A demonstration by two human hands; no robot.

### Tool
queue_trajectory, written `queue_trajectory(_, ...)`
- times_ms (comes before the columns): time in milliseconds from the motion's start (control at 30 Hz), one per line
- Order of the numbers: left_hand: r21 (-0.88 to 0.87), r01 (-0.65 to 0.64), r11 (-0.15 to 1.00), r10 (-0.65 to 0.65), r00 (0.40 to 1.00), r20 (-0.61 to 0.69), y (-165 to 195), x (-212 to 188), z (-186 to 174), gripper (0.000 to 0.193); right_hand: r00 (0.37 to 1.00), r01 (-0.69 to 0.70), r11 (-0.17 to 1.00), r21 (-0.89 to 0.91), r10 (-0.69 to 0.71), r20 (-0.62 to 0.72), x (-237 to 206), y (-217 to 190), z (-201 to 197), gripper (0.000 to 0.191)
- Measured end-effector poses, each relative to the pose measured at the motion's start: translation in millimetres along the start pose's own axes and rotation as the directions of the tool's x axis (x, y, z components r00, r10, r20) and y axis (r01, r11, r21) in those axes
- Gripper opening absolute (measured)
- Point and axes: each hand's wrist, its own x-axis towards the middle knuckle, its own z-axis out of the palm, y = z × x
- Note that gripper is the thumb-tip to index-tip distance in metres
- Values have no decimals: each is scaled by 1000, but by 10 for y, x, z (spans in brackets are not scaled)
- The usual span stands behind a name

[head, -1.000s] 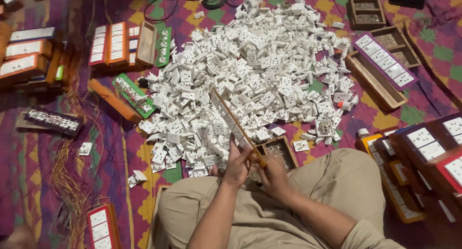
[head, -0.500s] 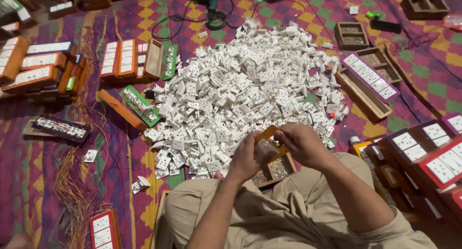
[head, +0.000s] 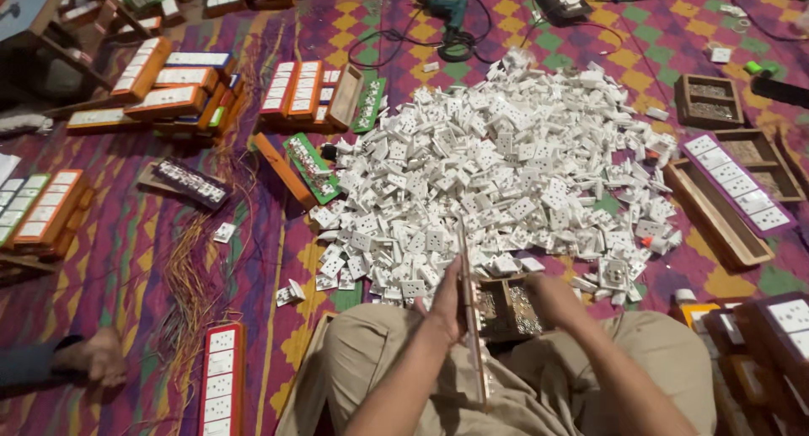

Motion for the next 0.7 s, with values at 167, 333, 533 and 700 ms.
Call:
queue_trajectory(167,-131,88,987,-67,985,157,-589,477,-183,57,988,123,991,-58,-128,-87,-80,162,758,20)
queue_trajectory(333,-88,233,969,-202,941,271,-773,730,-183,48,977,22,957,-290,41,211,-34,71,780,23)
queue_trajectory(533,-66,85,994,-76,989,127,-677,619,-144,50,994,-53,994,-100,63,95,-50,21,727,19)
queue_trajectory(700,-103,171,980,-139,955,263,-690,583,-144,57,998,-39,994,-105,43,39,-62,90,802,16)
